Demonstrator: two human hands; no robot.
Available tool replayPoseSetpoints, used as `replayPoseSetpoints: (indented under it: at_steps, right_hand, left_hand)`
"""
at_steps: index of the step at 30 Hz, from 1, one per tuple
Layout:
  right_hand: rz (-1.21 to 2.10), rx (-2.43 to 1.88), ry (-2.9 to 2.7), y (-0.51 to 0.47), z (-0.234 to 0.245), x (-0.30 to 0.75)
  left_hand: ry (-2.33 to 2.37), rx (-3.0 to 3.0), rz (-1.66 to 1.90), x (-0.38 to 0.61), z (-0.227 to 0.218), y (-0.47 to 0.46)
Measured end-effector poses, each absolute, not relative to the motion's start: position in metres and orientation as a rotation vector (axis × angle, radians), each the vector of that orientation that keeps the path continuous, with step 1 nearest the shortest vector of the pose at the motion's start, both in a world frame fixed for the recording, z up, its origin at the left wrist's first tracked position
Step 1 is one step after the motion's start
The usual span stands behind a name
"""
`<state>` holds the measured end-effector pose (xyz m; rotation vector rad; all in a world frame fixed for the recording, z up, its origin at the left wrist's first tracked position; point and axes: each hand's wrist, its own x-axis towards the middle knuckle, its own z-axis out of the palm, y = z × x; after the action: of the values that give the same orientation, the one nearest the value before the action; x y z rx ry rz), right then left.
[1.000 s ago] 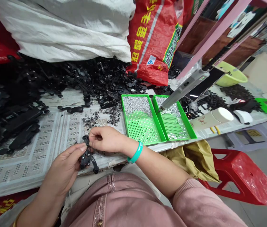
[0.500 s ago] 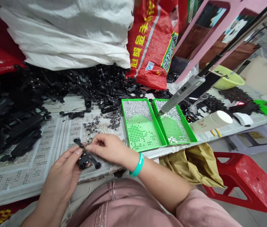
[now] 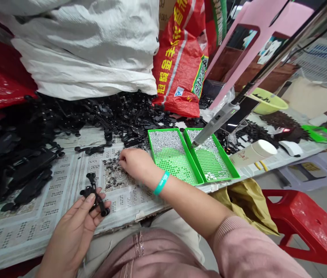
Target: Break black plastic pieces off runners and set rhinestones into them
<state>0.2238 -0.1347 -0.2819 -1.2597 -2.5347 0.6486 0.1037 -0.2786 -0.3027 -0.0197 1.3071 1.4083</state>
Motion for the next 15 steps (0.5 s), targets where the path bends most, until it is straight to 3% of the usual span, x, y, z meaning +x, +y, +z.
replayPoseSetpoints:
  at_steps: [3, 9, 15]
  right_hand:
    - [0.470, -1.253, -2.685, -0.121, -0.287, 0.210]
    - [0.492, -1.306, -2.691, -0.115, -0.296, 0.209]
    - [0.850, -1.300, -2.351, -0.119, -0.292, 0.231]
  left_hand:
    - [1.285, -0.035, 1.381, 0.104, -0.300, -0.278]
    - [1.272, -0.054, 1.369, 0.102, -0.302, -0.278]
    - [1.264, -0.043, 1.377, 0.102, -0.302, -0.269]
